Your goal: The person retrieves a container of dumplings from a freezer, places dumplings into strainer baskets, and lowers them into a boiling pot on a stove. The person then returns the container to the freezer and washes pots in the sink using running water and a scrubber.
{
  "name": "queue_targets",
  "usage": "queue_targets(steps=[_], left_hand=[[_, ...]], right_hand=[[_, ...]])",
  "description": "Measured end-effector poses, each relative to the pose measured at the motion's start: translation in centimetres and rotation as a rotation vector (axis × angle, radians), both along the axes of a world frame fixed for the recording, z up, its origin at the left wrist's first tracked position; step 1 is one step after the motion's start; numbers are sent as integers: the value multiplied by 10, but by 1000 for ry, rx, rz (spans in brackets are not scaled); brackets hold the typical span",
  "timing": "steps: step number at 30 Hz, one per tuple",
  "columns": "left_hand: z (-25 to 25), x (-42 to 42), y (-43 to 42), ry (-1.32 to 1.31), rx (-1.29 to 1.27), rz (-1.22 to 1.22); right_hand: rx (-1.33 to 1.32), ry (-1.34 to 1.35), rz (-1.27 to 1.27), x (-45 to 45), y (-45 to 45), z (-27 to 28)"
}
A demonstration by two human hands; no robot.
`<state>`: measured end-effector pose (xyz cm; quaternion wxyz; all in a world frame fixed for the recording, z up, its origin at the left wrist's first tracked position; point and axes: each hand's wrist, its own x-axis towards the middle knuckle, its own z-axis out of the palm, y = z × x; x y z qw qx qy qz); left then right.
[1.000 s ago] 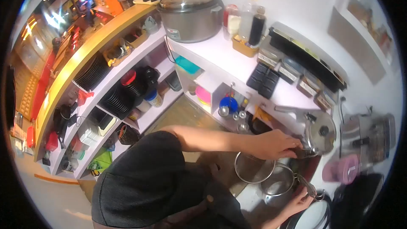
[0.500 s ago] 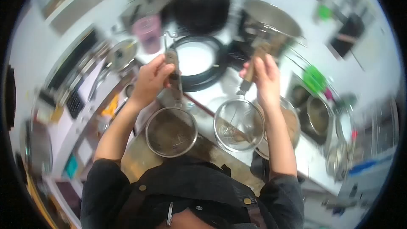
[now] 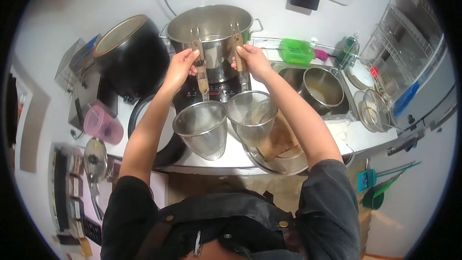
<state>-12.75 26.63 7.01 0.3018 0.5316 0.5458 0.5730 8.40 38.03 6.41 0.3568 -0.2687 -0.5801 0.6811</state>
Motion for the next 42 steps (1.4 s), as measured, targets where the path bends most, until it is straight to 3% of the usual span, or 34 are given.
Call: queue_targets(steps=[9, 12, 14, 15, 16, 17, 19, 20, 22, 25, 26, 28, 29, 30, 31, 32, 33, 36, 38, 39, 42], left_hand=[[-27, -8, 0, 41, -124, -55], [-21, -3, -4, 84, -102, -44], [-18, 3, -7, 114, -77, -38], [-21, 5, -7, 93, -93, 1], [-18, 4, -8, 121, -169, 15], [-20, 4, -11, 124, -234, 71], [2, 12, -33, 259, -300, 84], [-2, 4, -38, 243, -206, 70], [14, 5, -62, 473, -68, 95], [17, -5, -83, 502, 77, 143], [31, 11, -92, 547, 98, 171], [65, 94, -127, 612, 272, 164], [69, 134, -135, 590, 277, 211], [64, 160, -135, 432, 217, 108], [62, 198, -137, 477, 224, 6], [60, 237, -140, 524, 237, -93], [15, 240, -99, 493, 193, -264], [-7, 389, -126, 373, 182, -671], [1, 478, -167, 478, 12, -879], [-19, 515, -169, 472, 167, -982], [-48, 609, -187, 489, 178, -1218]], right_hand=[[-134, 31, 18, -6, -2, -27], [-189, 178, 39, -6, -5, -47], [-74, 38, 24, 0, -10, -40], [206, -256, -116, 4, -4, -48], [312, -498, -125, 11, -10, -36], [496, -541, -147, 21, -12, -41], [619, -490, -225, 54, -42, -26], [670, -493, -268, 77, -54, -23], [694, -460, -385, 137, -94, -15], [451, -283, -623, 246, -173, -41], [361, -213, -733, 284, -202, -64], [-69, 27, -978, 358, -279, -109], [-95, -46, -1141, 388, -323, -136], [-151, -162, -1220, 415, -369, -164], [-214, -278, -1292, 436, -417, -183], [-324, -181, -1342, 451, -465, -202], [-428, -70, -1386, 463, -508, -213], [-715, -69, -1582, 481, -611, -236], [-750, -16, -1725, 492, -663, -261], [-766, 8, -1795, 496, -686, -268], [-739, 198, -1980, 509, -724, -276]])
